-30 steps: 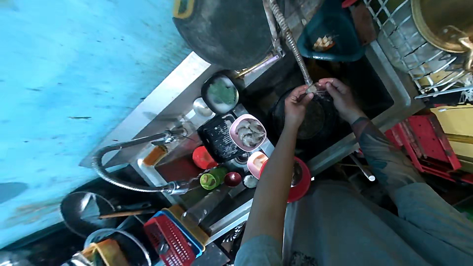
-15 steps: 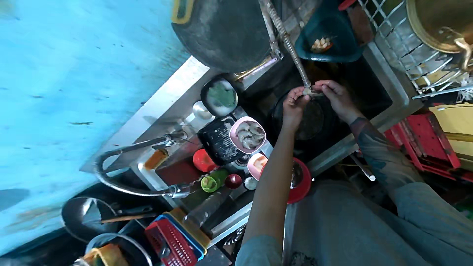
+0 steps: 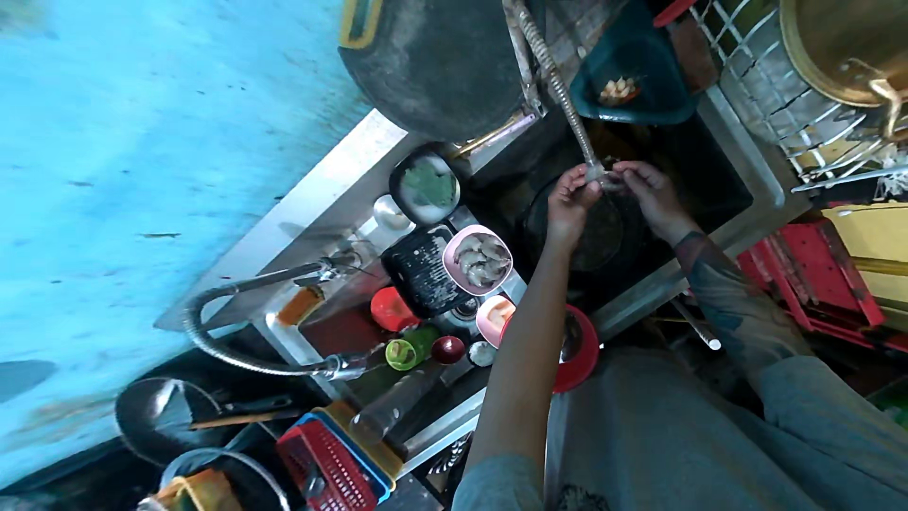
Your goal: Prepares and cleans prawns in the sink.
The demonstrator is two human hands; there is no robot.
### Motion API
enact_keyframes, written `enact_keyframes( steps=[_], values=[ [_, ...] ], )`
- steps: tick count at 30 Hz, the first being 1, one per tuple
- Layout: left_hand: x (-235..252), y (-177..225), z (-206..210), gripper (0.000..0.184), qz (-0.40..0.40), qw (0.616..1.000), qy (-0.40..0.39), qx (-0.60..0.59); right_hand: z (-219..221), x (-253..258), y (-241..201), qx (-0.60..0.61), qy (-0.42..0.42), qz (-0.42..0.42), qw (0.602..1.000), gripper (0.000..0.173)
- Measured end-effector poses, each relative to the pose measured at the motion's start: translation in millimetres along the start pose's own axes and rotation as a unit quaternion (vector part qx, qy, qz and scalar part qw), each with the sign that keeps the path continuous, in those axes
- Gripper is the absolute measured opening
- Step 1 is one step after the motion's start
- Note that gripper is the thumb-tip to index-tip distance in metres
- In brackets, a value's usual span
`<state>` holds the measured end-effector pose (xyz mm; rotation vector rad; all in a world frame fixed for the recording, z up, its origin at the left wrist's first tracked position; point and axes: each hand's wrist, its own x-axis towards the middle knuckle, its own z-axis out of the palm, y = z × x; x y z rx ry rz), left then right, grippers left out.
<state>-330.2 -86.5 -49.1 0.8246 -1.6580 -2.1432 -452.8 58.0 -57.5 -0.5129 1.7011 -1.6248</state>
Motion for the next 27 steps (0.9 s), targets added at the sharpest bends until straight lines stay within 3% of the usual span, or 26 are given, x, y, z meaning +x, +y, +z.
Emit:
enact_keyframes(
  steps=[7, 10, 13, 15, 20, 23, 27],
  values=[
    [-10, 10, -10, 0.04, -0.032, 0.998, 0.058, -0.022, 15, 3, -3, -0.02, -0.029, 0.001, 0.999, 0.032],
    [-19, 20, -23, 0.035, -0.03, 0.985, 0.073, 0.153, 26, 9, -1, -0.043, -0.045, 0.028, 0.998, 0.034],
    [-37, 39, -39, 0.034, -0.05, 0.91, 0.057, 0.407, 40, 15, 0, -0.05, -0.08, 0.079, 0.992, 0.036],
    [-52, 52, -50, 0.035, -0.042, 0.867, 0.067, 0.492, 51, 17, 2, -0.033, -0.095, 0.106, 0.989, 0.042],
    [-97, 73, -109, 0.037, -0.022, 0.852, 0.139, 0.505, 70, 27, 15, 0.025, -0.044, 0.177, 0.983, 0.051],
    [-121, 72, -152, 0.041, -0.08, 0.866, 0.154, 0.469, 74, 26, 23, 0.044, -0.007, 0.203, 0.978, 0.046],
    [-132, 62, -185, 0.041, -0.134, 0.855, 0.167, 0.473, 71, 19, 31, -0.067, -0.021, 0.227, 0.971, 0.043]
  ],
)
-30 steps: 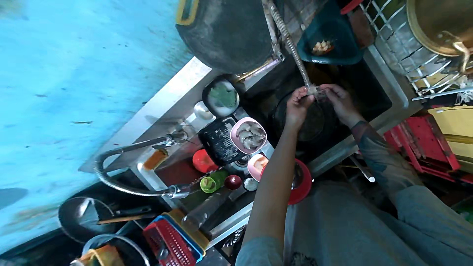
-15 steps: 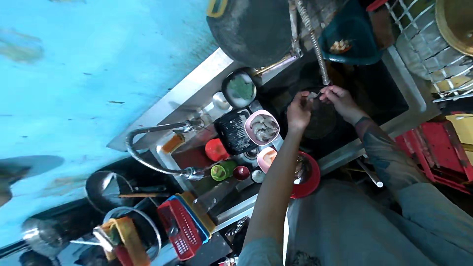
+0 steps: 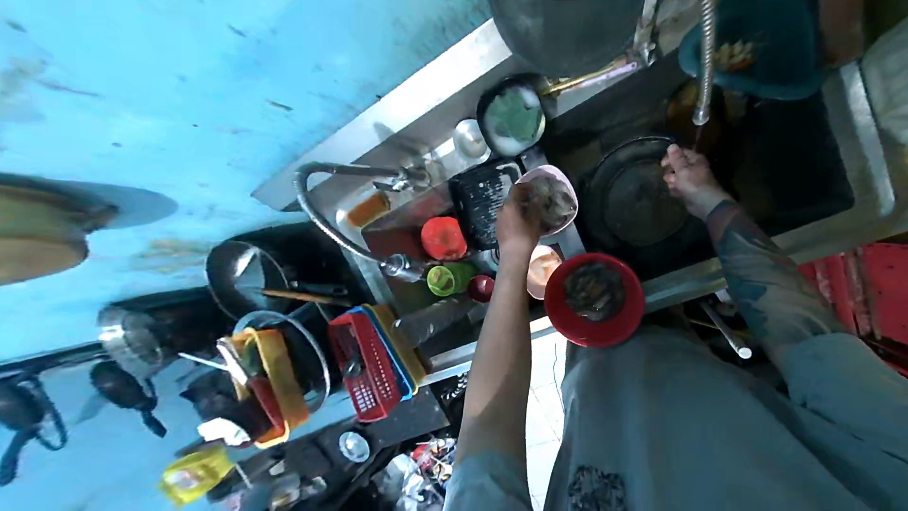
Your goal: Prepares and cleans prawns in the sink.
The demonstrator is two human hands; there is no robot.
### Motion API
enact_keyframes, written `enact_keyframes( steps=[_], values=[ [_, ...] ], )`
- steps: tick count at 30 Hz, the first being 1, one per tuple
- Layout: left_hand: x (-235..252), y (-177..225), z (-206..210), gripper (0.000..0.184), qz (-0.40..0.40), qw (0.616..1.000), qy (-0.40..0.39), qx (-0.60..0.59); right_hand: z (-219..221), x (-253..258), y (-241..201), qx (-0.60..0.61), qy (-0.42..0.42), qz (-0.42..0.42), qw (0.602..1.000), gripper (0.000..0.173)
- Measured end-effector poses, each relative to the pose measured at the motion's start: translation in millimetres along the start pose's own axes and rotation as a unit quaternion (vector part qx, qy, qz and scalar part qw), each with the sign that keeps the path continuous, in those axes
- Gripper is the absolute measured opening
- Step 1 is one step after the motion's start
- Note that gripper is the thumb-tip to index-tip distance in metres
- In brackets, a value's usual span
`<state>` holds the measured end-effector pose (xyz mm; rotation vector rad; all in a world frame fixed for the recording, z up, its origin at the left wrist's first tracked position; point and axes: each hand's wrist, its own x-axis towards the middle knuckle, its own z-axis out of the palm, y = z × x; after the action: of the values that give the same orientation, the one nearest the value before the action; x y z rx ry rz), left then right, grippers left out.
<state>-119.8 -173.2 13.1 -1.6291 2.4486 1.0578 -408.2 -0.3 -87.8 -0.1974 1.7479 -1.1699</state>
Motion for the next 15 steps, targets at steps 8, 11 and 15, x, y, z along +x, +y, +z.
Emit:
enact_keyframes(
  steps=[8, 11, 15],
  values=[
    [-66, 19, -1, 0.039, 0.081, 0.995, 0.007, 0.051, -18, -19, 32, -0.19, -0.055, -0.077, 0.977, 0.03],
    [-111, 18, 21, 0.029, 0.115, 0.985, -0.097, 0.083, -25, -29, 44, -0.267, -0.078, -0.069, 0.958, 0.03],
    [-161, 2, 64, 0.02, 0.172, 0.948, -0.22, 0.153, -22, -63, 39, -0.307, -0.071, -0.068, 0.946, 0.029]
  ],
)
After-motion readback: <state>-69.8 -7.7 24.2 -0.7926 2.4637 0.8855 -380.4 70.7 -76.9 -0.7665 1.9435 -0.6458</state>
